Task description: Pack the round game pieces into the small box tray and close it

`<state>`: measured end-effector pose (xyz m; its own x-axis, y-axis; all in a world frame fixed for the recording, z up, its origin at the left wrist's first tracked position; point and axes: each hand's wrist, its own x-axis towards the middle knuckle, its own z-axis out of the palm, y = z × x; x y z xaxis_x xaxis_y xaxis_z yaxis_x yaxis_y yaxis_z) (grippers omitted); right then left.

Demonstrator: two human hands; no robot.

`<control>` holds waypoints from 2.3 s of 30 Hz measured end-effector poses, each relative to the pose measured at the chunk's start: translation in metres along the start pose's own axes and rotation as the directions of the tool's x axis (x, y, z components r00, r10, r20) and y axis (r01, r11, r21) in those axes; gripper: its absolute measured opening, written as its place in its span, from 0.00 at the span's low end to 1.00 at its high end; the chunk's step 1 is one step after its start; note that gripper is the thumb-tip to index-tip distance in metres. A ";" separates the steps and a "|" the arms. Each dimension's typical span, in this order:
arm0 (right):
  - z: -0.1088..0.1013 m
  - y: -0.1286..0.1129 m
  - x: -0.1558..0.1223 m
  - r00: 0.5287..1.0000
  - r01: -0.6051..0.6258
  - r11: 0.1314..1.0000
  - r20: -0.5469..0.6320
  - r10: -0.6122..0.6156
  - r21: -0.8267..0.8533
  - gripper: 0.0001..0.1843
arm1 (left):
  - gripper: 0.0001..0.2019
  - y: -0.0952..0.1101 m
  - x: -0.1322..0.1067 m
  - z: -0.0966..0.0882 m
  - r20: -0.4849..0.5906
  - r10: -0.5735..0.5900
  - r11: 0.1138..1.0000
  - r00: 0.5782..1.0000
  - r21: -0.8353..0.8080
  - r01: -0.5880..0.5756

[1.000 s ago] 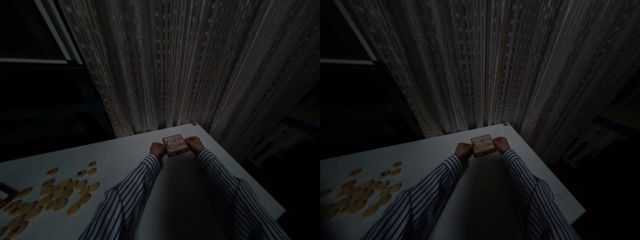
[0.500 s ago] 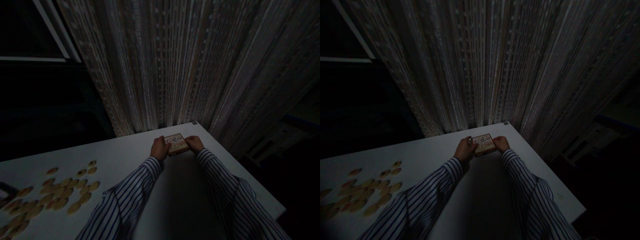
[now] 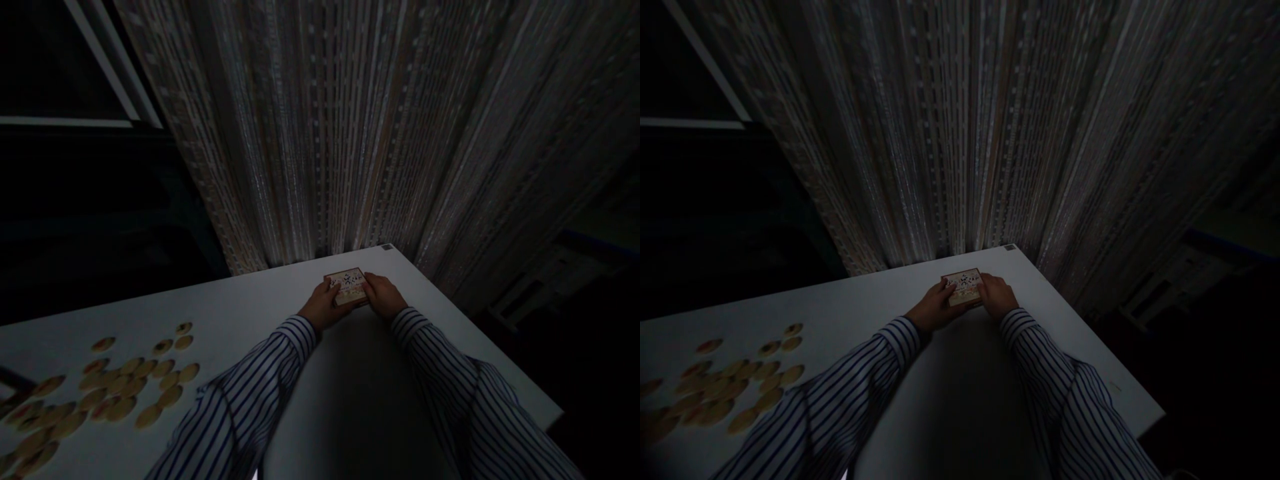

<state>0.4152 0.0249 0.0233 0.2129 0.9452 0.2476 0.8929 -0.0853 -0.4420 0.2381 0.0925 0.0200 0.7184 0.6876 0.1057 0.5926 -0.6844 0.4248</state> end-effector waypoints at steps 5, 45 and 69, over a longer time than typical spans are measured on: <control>0.005 0.001 -0.005 0.995 0.053 0.979 0.091 -0.036 -0.198 0.24 | 0.36 -0.003 -0.001 0.000 0.026 -0.016 1.000 1.000 -0.009 0.016; 0.020 -0.005 0.028 0.979 0.106 0.983 0.190 -0.076 -0.150 0.27 | 0.48 -0.020 0.013 -0.003 0.024 0.054 0.997 0.998 0.053 -0.056; 0.008 0.024 -0.004 0.951 0.265 0.964 0.177 -0.254 -0.040 0.32 | 0.47 -0.023 0.012 0.003 0.067 0.005 0.999 0.998 0.053 -0.009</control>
<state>0.4324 0.0214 0.0044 -0.0944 0.9763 0.1950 0.9326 0.1552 -0.3257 0.2340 0.1157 0.0089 0.7443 0.6662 0.0473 0.6049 -0.7024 0.3751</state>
